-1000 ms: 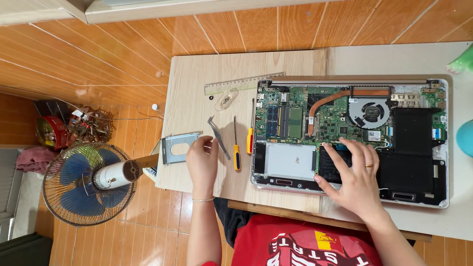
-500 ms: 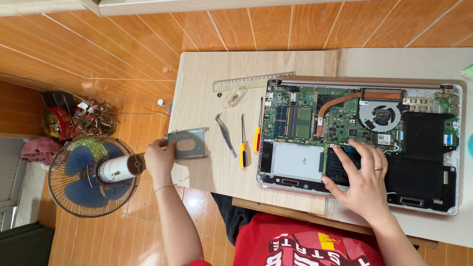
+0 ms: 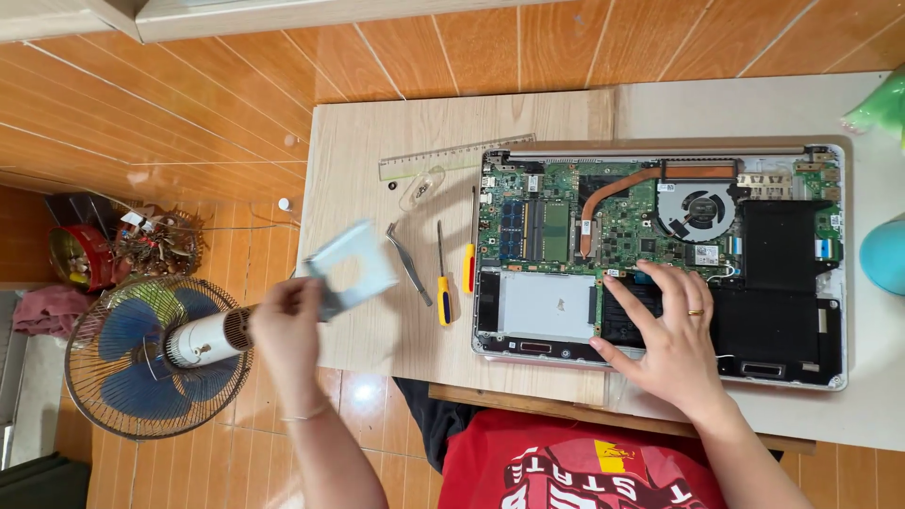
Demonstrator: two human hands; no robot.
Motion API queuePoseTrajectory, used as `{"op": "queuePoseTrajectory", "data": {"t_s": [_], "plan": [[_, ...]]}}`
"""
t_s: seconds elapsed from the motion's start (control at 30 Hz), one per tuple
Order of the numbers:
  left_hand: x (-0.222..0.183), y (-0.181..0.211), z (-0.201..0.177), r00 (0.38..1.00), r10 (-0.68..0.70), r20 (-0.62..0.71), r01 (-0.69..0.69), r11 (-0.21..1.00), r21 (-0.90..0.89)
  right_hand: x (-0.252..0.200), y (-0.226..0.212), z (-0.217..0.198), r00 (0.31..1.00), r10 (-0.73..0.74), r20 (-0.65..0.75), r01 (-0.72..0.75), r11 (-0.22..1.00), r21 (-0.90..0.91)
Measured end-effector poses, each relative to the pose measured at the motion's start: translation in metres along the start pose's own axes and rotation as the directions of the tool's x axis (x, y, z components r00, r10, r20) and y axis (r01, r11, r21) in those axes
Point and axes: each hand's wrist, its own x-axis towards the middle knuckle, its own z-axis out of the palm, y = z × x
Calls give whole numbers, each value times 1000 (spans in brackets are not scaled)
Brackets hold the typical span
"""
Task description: Replacing internal components in a laptop computer.
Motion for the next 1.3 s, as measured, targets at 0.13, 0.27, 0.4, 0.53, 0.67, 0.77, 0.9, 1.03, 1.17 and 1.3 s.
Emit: {"op": "queuePoseTrajectory", "data": {"t_s": [0.13, 0.27, 0.4, 0.53, 0.67, 0.77, 0.9, 1.03, 1.17, 1.3], "plan": [[-49, 79, 41, 960, 60, 274, -16, 987, -159, 0, 0, 1, 999, -5, 32, 6, 1000, -14], [-82, 103, 82, 883, 218, 416, -144, 969, -201, 0, -1, 0, 998, 10, 70, -8, 1000, -29], [-95, 102, 101, 848, 294, 440, -220, 952, -214, -2, 2, 1, 995, 24, 95, -23, 1000, -14], [-100, 103, 105, 832, 347, 433, -304, 938, -167, -2, 2, 2, 995, 14, 100, -15, 1000, 4], [-104, 102, 109, 833, 366, 415, -335, 931, -146, -3, 3, 2, 995, 13, 98, -14, 1000, 1], [-109, 102, 112, 835, 372, 406, -350, 927, -131, -2, 3, 3, 995, 16, 94, -16, 1000, -3], [-115, 106, 114, 844, 356, 402, -343, 933, -106, -2, 4, 3, 995, 15, 98, -15, 1000, -6], [-119, 105, 116, 863, 340, 374, -336, 939, -77, -3, 4, 3, 994, 21, 105, -21, 1000, -3], [-123, 104, 118, 866, 361, 345, -385, 923, 0, -2, 3, 3, 993, 28, 110, -28, 1000, 3], [-126, 100, 120, 861, 389, 328, -415, 910, 10, -3, 4, 3, 993, 31, 111, -31, 1000, -5]]}}
